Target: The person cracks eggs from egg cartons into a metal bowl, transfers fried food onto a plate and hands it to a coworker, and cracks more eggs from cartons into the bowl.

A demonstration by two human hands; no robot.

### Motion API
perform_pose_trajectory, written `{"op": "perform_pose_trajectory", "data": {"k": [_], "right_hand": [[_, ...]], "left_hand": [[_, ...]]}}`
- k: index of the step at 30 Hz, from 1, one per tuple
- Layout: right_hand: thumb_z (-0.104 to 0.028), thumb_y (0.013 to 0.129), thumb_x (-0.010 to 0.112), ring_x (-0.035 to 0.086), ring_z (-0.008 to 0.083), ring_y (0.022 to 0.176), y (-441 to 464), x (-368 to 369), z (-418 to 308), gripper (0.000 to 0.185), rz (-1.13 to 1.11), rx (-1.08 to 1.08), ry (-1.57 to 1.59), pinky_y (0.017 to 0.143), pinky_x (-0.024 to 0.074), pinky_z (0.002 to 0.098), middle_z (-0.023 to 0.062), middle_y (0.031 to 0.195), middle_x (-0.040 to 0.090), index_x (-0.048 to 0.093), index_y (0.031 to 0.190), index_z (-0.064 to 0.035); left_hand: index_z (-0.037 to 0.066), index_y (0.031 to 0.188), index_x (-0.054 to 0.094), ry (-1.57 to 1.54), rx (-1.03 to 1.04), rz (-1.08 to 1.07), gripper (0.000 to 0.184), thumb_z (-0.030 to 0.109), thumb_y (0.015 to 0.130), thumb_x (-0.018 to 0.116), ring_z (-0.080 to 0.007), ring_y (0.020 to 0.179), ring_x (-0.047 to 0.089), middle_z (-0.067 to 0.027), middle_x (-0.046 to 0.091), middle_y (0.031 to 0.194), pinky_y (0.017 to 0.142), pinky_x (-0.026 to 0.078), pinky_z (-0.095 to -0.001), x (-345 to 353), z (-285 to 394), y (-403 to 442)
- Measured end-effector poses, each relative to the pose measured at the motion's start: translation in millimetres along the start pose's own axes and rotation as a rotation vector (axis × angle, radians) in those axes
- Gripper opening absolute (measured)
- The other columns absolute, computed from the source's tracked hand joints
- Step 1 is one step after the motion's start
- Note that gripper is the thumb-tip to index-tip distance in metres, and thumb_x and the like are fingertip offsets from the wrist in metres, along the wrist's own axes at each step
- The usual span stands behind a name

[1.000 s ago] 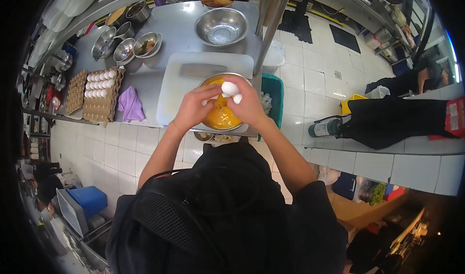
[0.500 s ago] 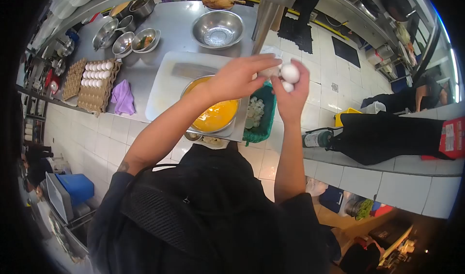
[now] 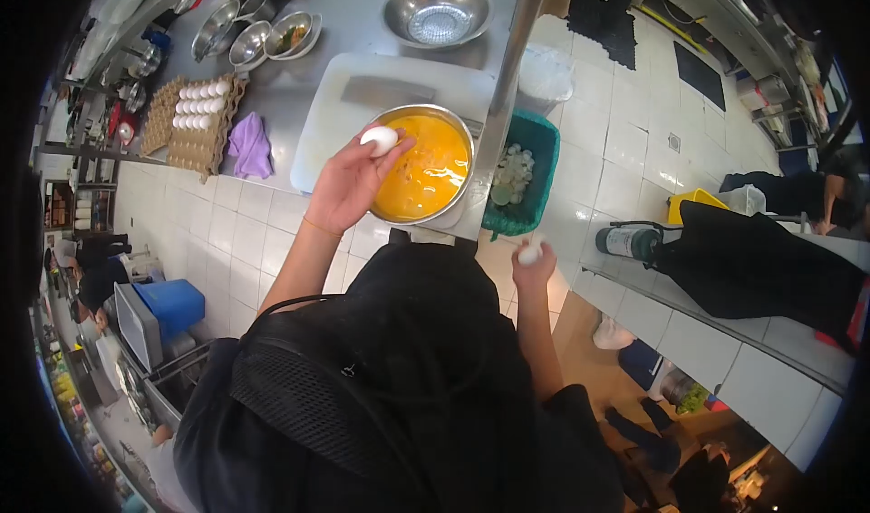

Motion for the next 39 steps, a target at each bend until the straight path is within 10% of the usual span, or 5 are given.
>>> {"op": "perform_pose_trajectory", "data": {"k": [13,18,24,33,39], "right_hand": [[-0.018,0.086,0.079,0.061,0.0138,0.082,-240.7,313.1,37.9,0.054,-1.116,-0.995,-1.309,0.074,0.0529,0.0295,0.0074,0.104,0.066,0.058,0.133,-0.0045],[-0.011,0.081,0.080,0.061,0.0150,0.081,-248.5,316.4,56.0,0.057,-0.984,-0.909,-1.666,0.077,0.0530,0.0317,0.0036,0.092,0.060,0.058,0.133,-0.0047],[0.001,0.087,0.068,0.062,0.0191,0.103,-221.9,328.2,53.7,0.043,-0.968,-0.323,-0.893,0.093,0.0522,0.0337,0.0076,0.108,0.056,0.053,0.127,-0.0019],[-0.005,0.078,0.083,0.066,0.0153,0.103,-258.0,361.6,93.0,0.048,-1.362,-1.114,-1.439,0.094,0.0537,0.0307,0.0054,0.109,0.066,0.061,0.121,-0.0027],[-0.006,0.086,0.076,0.065,0.0283,0.100,-280.3,378.5,93.9,0.048,-1.291,-0.983,-1.696,0.084,0.0540,0.0330,0.0131,0.110,0.065,0.055,0.129,-0.0048]], "left_hand": [[0.007,0.135,0.054,0.271,-0.076,-0.211,0.043,0.031,0.100,0.061,-0.0129,0.077,0.066,-0.0079,0.068,0.110,0.063,0.058,-0.0273,25.9,-4.7,-28.0],[0.006,0.137,0.052,0.288,-0.086,-0.142,0.045,0.029,0.099,0.063,-0.0134,0.080,0.069,-0.0078,0.070,0.106,0.056,0.054,-0.0225,-7.9,-7.1,-26.5],[0.006,0.138,0.047,0.212,-0.101,-0.239,0.045,0.016,0.096,0.057,-0.0257,0.095,0.074,-0.0254,0.060,0.131,0.055,0.056,-0.0204,-25.0,2.6,-37.2],[0.006,0.141,0.050,-0.013,-0.067,-0.246,0.048,0.032,0.102,0.056,-0.0226,0.098,0.072,-0.0137,0.063,0.125,0.058,0.057,-0.0212,-24.4,12.0,-22.9],[0.004,0.137,0.049,0.172,0.004,-0.253,0.071,0.065,0.100,0.041,-0.0189,0.090,0.069,-0.0078,0.063,0.121,0.059,0.055,-0.0226,-15.4,10.9,-19.2]]}}
Point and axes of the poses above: each hand's wrist, its own y-axis towards the middle knuckle, its own x-axis out of the palm, z = x × y, the point moved 3 cm from there along y, towards the middle knuckle
